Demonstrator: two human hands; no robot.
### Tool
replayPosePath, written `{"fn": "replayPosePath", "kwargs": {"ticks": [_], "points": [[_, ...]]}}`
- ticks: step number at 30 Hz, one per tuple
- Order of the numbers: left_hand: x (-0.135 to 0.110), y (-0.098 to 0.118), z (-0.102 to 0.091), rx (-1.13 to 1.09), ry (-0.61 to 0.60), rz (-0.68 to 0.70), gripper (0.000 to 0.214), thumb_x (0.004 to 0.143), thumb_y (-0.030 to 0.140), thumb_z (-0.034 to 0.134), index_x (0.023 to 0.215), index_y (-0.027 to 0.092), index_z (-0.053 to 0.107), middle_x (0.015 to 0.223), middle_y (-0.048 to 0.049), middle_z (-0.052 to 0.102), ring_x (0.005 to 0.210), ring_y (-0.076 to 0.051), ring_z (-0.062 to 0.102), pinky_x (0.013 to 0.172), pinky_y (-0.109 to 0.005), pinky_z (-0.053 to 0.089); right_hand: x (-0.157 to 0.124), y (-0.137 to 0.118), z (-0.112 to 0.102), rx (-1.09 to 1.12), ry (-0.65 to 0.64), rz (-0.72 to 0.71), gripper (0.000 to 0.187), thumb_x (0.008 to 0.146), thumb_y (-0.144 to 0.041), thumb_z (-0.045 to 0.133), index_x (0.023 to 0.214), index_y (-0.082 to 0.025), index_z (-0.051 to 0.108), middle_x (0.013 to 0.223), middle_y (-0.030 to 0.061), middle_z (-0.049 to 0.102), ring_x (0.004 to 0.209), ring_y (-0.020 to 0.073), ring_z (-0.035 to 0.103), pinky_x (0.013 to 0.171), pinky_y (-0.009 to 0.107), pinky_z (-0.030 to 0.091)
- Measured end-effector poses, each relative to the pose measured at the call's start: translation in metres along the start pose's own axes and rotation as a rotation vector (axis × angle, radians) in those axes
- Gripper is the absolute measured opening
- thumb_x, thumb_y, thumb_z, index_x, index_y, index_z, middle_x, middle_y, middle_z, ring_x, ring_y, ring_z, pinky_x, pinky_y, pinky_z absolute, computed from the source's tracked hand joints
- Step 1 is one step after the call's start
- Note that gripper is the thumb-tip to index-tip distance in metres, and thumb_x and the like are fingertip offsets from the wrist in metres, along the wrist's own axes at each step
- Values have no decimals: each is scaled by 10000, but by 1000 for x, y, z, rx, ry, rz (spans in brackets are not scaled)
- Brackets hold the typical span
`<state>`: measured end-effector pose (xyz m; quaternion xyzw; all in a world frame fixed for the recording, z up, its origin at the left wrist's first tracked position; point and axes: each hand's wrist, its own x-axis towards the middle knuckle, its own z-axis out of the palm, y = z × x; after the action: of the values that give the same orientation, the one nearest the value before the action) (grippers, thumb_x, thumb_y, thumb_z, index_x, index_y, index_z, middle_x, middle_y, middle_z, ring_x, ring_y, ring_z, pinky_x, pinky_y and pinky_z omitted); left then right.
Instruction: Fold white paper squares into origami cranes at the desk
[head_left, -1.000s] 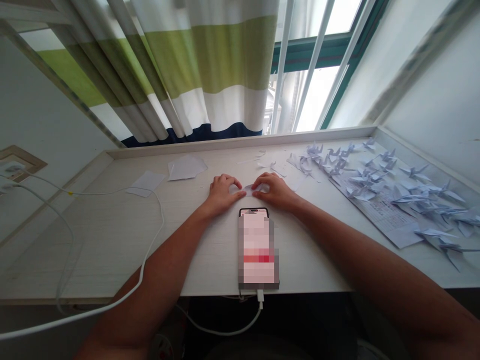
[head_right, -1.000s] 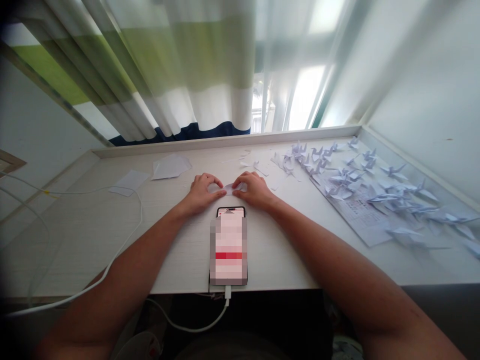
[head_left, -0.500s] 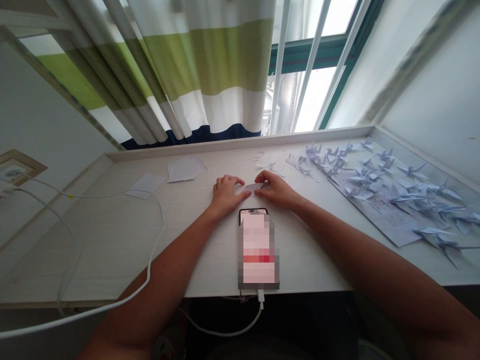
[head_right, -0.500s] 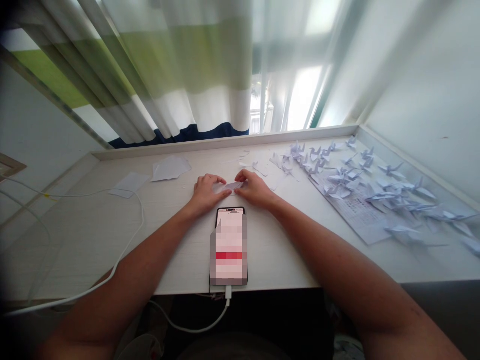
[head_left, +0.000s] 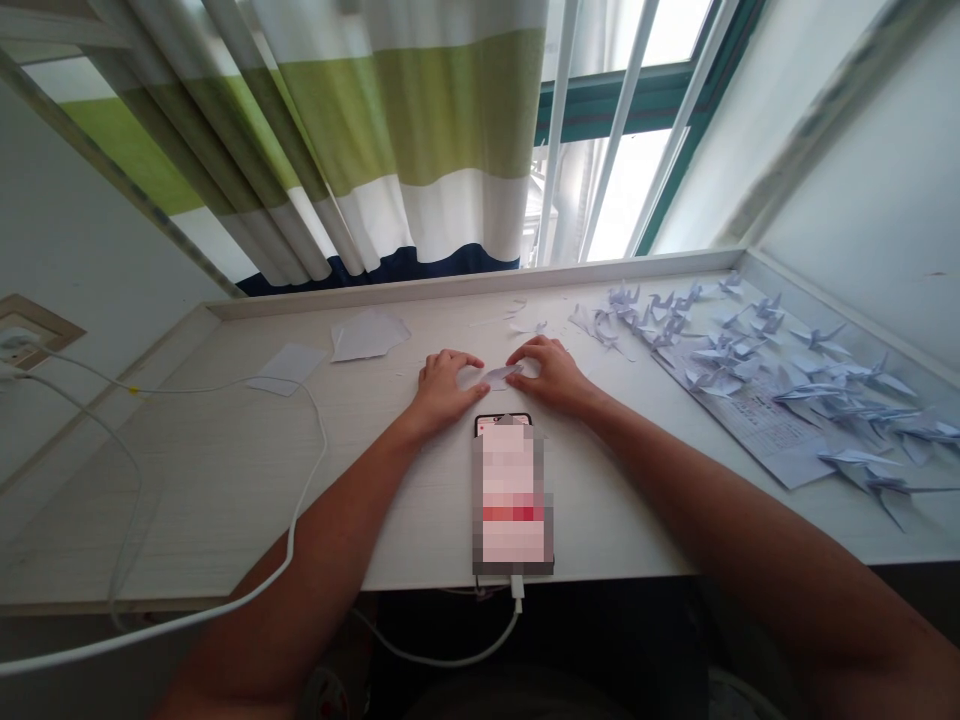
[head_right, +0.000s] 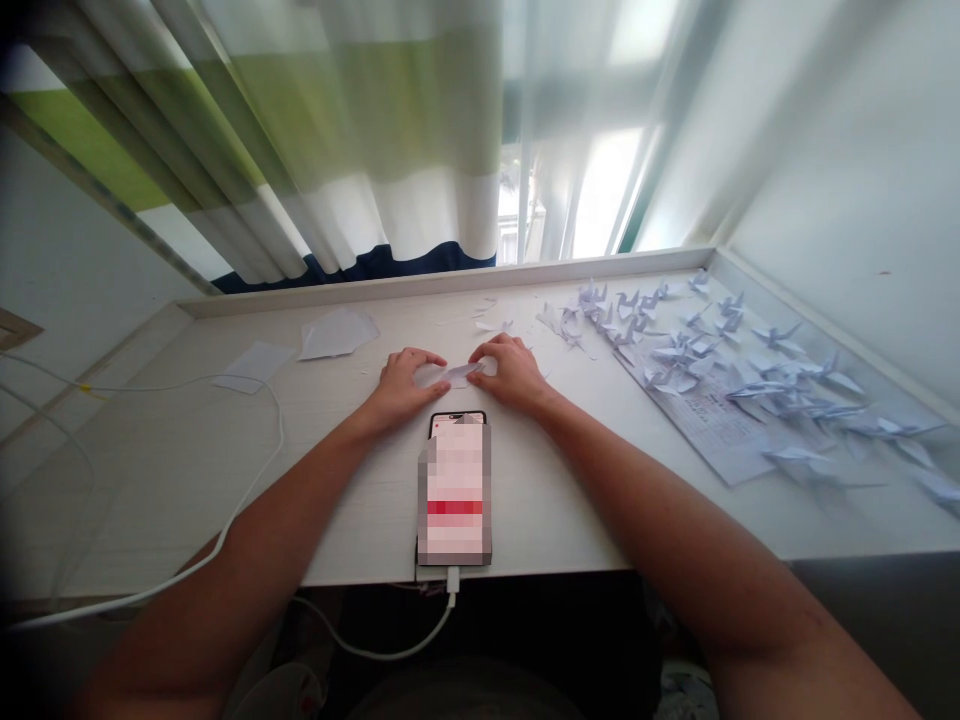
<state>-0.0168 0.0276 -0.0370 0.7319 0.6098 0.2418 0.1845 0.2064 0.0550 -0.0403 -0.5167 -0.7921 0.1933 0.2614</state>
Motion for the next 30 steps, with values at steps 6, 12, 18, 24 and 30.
{"fn": "replayPosePath", "kwargs": {"ticks": [6,12,18,24,30], "points": [[-3,4,-5,-85,-10,106,286,840,264,698,1121,296,740,1220,-20,733,1259,-290,562,1168,-492,358,0,2,-5,69,26,-19,221,847,-211,730,1054,-228,806,1069,90,714,1056,273,639,989,420,486],[0,8,-1,-143,39,151,202,892,350,679,1049,241,747,1066,-45,774,1086,-258,649,1023,-426,483,0,-4,0,69,38,-40,147,821,-243,772,962,-228,812,997,70,746,1005,260,656,938,403,495],[0,4,-1,-98,21,192,160,886,274,666,1002,236,769,909,-44,742,944,-241,648,917,-398,519,1,-7,0,66,20,-29,118,872,-294,735,811,-213,796,978,72,761,976,252,660,934,401,475],[0,-1,-7,-62,10,276,205,922,211,600,1016,231,781,943,-59,721,963,-231,642,914,-383,526,1,-5,-3,55,14,-48,110,859,-239,724,776,-200,783,959,78,751,963,254,650,908,393,488],[-1,-5,-11,54,-15,366,227,955,231,576,1007,233,797,1003,-74,726,994,-238,644,911,-385,521,-1,-4,-2,70,17,-112,174,885,-197,698,1013,-235,809,996,64,748,990,244,655,955,408,496]]}}
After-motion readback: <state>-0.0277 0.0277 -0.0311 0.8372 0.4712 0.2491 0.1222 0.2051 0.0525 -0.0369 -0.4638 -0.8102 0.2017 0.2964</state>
